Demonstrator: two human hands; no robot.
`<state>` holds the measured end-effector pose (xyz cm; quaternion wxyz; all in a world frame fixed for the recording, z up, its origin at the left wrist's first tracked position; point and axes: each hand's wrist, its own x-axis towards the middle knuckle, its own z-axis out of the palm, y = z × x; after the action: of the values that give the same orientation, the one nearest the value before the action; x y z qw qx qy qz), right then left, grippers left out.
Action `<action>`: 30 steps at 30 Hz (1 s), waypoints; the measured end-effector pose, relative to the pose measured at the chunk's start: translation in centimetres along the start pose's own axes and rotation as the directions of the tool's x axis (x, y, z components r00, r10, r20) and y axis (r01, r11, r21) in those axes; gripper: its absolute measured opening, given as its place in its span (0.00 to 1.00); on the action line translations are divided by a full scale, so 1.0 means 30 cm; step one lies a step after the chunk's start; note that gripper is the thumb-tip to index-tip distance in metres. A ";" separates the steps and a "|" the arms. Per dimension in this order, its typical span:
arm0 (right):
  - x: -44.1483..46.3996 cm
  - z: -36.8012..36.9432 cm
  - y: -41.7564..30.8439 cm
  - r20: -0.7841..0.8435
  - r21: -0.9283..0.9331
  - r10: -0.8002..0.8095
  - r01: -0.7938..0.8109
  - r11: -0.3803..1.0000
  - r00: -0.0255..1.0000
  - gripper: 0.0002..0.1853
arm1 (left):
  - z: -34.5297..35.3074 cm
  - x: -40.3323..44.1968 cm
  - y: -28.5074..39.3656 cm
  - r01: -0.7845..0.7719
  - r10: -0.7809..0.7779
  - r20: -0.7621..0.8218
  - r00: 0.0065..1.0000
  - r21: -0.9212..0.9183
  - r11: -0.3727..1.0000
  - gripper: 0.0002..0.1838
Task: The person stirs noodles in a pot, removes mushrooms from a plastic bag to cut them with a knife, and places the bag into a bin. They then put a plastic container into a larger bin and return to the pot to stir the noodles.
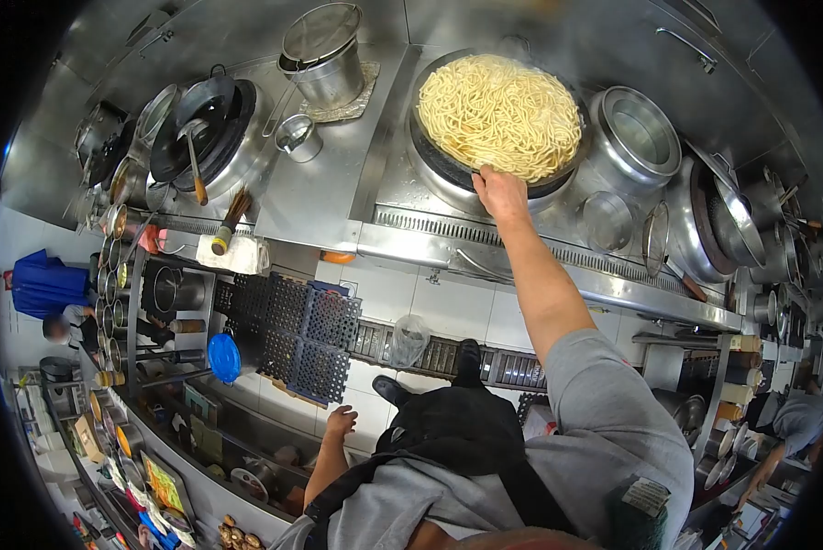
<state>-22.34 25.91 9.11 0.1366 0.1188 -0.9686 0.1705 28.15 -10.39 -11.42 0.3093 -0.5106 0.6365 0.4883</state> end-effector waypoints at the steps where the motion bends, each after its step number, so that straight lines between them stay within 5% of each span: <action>1: 0.001 0.001 0.001 -0.003 -0.001 -0.001 0.001 1.000 1.000 0.14 | -0.001 -0.009 -0.011 -0.003 0.003 0.000 1.000 -0.001 1.000 0.25; 7: 0.002 -0.017 -0.002 0.024 0.001 -0.001 0.001 1.000 1.000 0.14 | -0.028 -0.007 -0.146 0.106 -0.106 0.034 0.994 0.005 0.994 0.25; 21: -0.026 -0.072 -0.028 0.076 0.069 0.078 -0.083 0.994 0.994 0.16 | -0.060 -0.059 -0.195 0.056 -0.057 -0.009 0.998 -0.076 0.996 0.25; 23: -0.112 -0.107 -0.058 -0.438 0.218 -0.044 0.153 0.964 0.898 0.12 | -0.062 -0.061 -0.213 0.055 -0.056 -0.017 0.998 -0.071 0.996 0.25; 25: -0.246 -0.139 -0.096 -0.516 0.369 -0.007 0.229 0.901 0.857 0.09 | -0.071 -0.050 -0.226 0.049 -0.047 0.024 0.999 -0.101 0.994 0.24; 28: -0.604 -0.034 -0.113 -0.122 0.577 0.072 0.012 0.816 0.990 0.07 | -0.061 -0.053 -0.204 0.049 -0.049 -0.007 0.999 -0.016 0.999 0.24; 29: -0.752 -0.019 -0.141 0.214 0.633 0.146 -0.251 0.733 0.966 0.07 | -0.061 -0.039 -0.200 0.056 -0.056 0.006 0.998 -0.003 0.998 0.24; 30: -0.914 0.073 -0.120 0.360 0.544 0.028 -0.234 0.806 0.932 0.08 | -0.063 -0.023 -0.211 0.064 -0.064 0.019 0.998 0.005 0.998 0.25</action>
<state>3.78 26.87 -0.17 -0.0849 0.1135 -0.8853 0.4429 34.57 -11.95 -12.12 0.3321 -0.5254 0.6178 0.4817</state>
